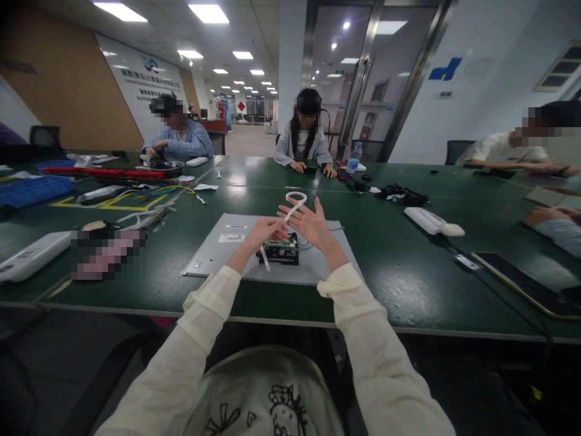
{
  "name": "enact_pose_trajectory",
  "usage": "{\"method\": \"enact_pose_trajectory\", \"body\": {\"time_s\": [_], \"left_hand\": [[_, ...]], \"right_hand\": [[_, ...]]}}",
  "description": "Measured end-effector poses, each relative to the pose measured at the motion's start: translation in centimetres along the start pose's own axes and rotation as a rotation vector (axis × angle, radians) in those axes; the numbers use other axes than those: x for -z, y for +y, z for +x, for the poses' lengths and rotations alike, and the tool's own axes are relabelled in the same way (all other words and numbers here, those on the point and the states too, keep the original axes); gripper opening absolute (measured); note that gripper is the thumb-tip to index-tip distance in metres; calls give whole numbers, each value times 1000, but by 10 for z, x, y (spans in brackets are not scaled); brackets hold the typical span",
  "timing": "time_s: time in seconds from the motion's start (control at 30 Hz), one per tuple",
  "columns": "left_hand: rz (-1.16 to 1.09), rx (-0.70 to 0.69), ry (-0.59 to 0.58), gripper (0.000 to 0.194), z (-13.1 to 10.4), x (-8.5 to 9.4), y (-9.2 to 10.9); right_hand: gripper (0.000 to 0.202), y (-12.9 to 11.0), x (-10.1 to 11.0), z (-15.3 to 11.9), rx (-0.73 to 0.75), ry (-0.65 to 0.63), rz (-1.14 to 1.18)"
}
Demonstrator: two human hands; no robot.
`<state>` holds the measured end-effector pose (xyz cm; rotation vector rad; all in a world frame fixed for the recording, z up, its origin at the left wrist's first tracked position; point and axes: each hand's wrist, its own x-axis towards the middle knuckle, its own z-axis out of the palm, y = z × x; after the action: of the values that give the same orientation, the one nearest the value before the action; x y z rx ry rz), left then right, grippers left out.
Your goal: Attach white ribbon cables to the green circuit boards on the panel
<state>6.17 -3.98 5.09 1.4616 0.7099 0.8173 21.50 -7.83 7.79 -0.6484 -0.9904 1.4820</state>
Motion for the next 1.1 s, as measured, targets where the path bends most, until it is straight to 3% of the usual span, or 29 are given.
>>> {"method": "enact_pose_trajectory", "body": {"time_s": [0.2,0.33,0.53,0.8,0.97,1.1], "left_hand": [[29,-20,-190,33,-1,-2,-2],[39,-43,-149,34,1,-2,-5],[50,-92,-123,33,5,1,-9],[103,-5,-78,31,7,0,-12],[7,-44,-42,30,3,3,-5],[-8,-79,-64,28,1,4,-3]], "right_hand": [[54,-2,23,9,60,157,-17],[55,-5,31,8,60,191,43],[25,5,31,8,-128,128,-8],[19,6,18,5,55,149,-184],[22,1,9,-2,118,35,-158],[27,-1,9,-7,70,-22,-126]]}}
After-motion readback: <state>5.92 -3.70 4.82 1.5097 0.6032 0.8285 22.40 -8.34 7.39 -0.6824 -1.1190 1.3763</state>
